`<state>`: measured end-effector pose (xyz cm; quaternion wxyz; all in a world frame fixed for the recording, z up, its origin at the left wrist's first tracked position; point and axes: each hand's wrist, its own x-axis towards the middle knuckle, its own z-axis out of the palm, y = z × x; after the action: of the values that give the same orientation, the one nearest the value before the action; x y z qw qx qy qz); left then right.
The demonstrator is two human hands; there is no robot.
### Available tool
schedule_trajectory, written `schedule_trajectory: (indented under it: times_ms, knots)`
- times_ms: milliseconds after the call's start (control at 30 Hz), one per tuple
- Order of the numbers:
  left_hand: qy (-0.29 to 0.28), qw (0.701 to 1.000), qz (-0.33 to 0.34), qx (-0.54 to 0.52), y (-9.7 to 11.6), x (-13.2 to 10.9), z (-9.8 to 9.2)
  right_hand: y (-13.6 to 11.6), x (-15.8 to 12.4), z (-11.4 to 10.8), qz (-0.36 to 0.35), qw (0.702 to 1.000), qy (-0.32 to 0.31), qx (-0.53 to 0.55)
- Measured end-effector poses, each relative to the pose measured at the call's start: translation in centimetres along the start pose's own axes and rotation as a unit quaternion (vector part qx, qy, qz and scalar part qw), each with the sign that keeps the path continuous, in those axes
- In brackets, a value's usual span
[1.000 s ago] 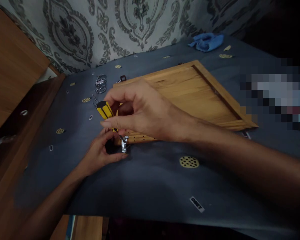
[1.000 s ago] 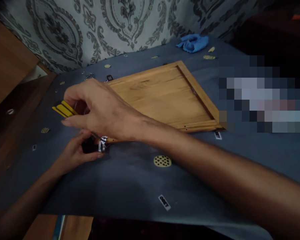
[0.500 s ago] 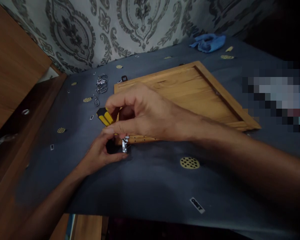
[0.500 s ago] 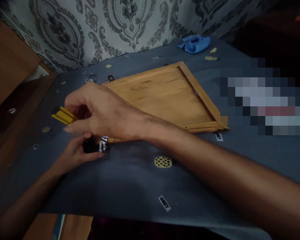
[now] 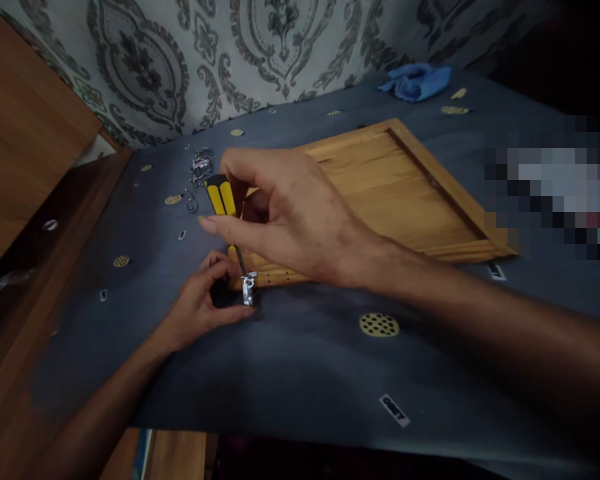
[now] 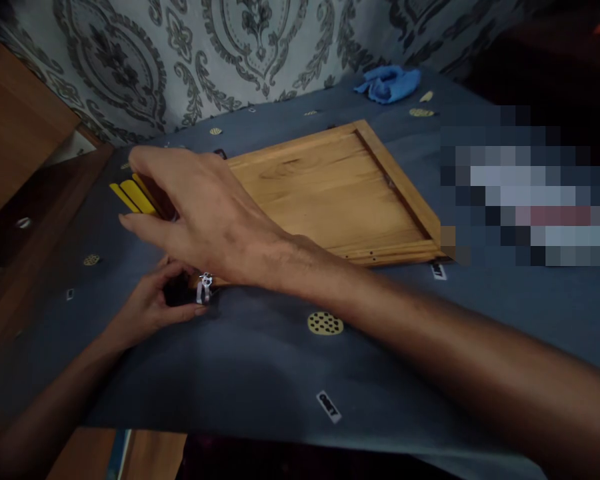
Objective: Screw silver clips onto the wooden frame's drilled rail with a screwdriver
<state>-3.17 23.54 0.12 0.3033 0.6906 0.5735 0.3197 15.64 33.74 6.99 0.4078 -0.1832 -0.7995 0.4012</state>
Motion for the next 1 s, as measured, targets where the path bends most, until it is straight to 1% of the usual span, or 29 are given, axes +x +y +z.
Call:
schedule_trajectory:
  times_ms: [100, 267, 500, 600, 733, 833, 1000]
  knots:
    - [-0.002, 1.0, 0.005, 0.004, -0.06, 0.05, -0.01, 0.15, -0.12, 0.19, -0.013, 1.0, -0.011, -0.017]
    - [-0.005, 1.0, 0.0, 0.006, 0.03, 0.09, -0.08, 0.36, -0.22, 0.36, -0.016, 0.999, -0.032, -0.001]
    - [-0.005, 1.0, -0.001, 0.005, -0.13, 0.05, 0.0, 0.71, -0.35, 0.58, -0.013, 0.999, -0.033, 0.004]
    - [-0.002, 1.0, 0.005, 0.003, -0.18, 0.01, 0.04, 0.63, -0.33, 0.5, -0.011, 0.999, -0.038, -0.009]
    - [-0.001, 1.0, -0.003, 0.002, -0.04, -0.04, 0.01, 0.46, -0.27, 0.46, 0.005, 0.998, -0.045, -0.037]
    - [-0.003, 1.0, -0.004, -0.002, -0.11, -0.06, -0.02, 0.5, -0.27, 0.52, 0.002, 0.998, -0.06, -0.011]
    - [0.004, 1.0, -0.016, -0.006, -0.57, -0.1, 0.04, 0.59, -0.08, 0.12, 0.009, 0.99, -0.117, 0.078]
